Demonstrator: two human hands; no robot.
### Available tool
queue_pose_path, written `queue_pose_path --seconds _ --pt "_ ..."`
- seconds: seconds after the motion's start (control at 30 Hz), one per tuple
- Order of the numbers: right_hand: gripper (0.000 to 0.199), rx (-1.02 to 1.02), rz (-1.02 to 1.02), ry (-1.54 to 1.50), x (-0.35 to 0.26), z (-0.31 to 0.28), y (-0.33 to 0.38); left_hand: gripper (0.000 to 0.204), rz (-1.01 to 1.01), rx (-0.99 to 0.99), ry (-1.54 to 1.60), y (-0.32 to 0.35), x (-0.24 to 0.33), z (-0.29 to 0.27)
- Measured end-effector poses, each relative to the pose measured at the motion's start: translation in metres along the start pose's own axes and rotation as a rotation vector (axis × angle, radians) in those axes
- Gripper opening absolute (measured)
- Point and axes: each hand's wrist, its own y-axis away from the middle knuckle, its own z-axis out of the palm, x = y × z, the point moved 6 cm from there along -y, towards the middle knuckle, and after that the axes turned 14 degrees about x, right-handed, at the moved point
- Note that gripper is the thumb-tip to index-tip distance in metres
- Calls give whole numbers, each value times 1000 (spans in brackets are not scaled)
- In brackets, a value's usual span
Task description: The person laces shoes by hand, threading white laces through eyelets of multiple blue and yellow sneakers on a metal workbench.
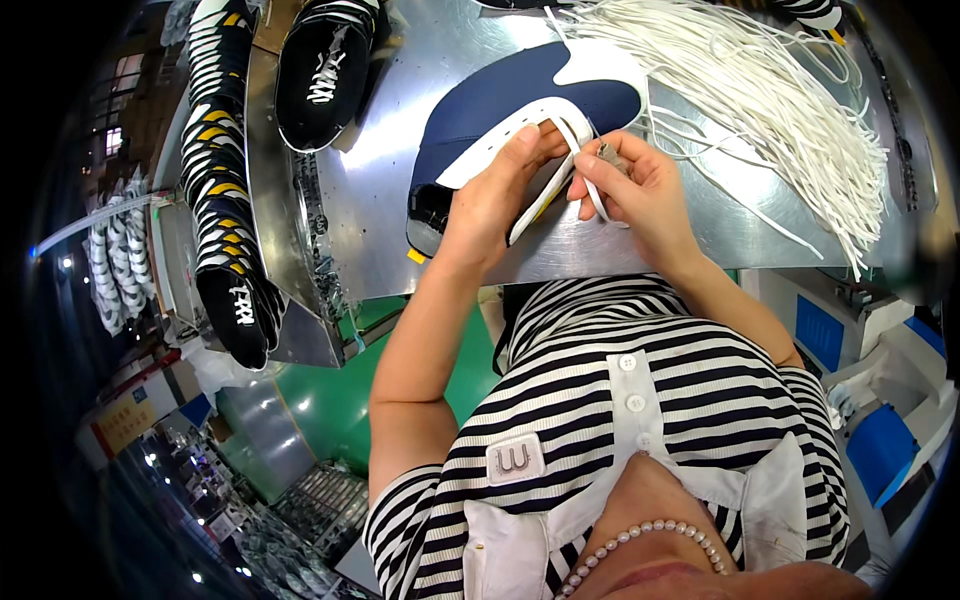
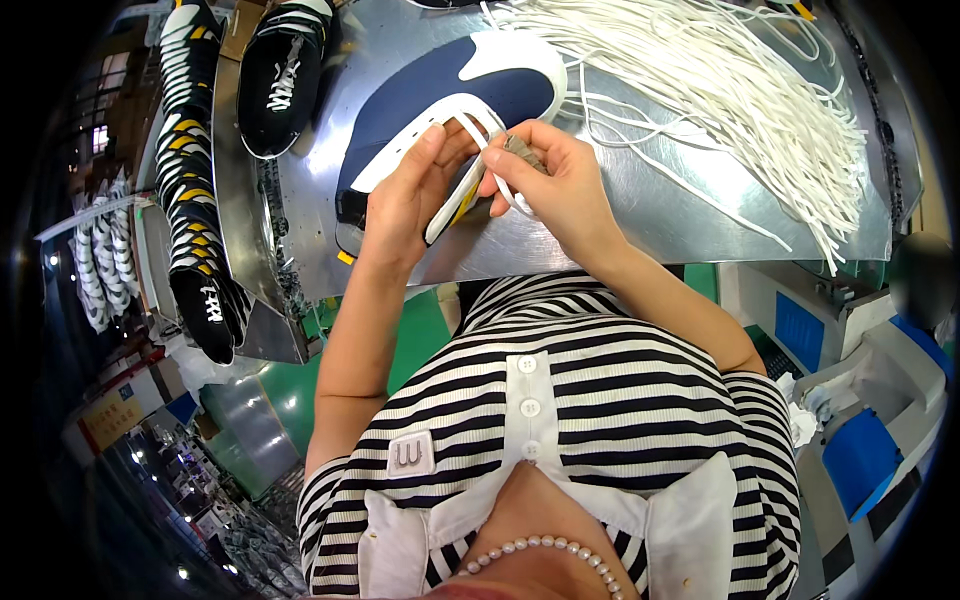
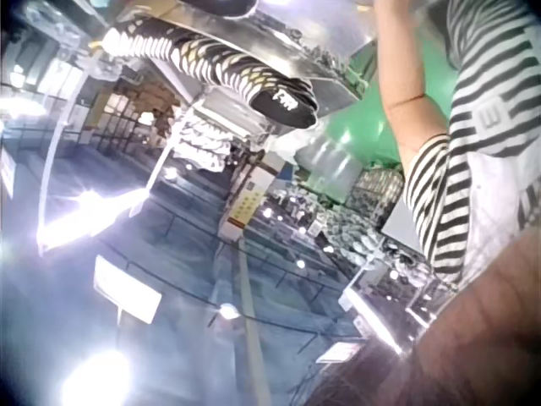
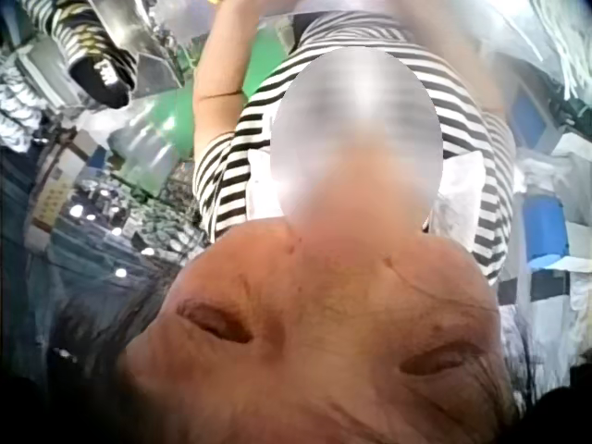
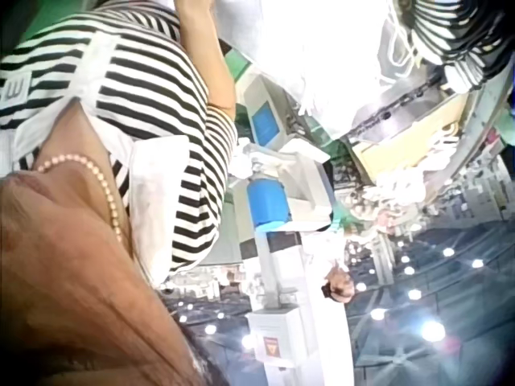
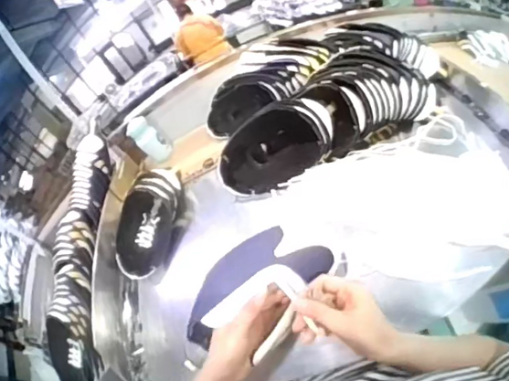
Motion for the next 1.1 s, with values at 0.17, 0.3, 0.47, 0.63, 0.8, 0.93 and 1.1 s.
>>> queue_pose_path --seconds 0.17,0.3,0.47,0.63,0.8,0.93,1.1 --pt "11 2 -58 25 2 -3 2 32 112 -12 -39 7 7 7" --pt "12 7 -109 101 3 0 7 18 148 152 -37 14 19 12" --pt "14 102 -526 512 -25 -6 23 17 176 254 -129 12 7 -6" --pt "13 70 -596 664 -40 -3 22 17 305 271 -225 18 11 1" --pt "11 16 -655 703 -37 -3 12 17 412 296 -313 23 12 5" --pt "11 -28 -648 811 -37 0 8 18 553 308 -413 23 5 1" --pt "12 -111 -513 639 -40 6 5 21 453 342 -284 31 13 0"
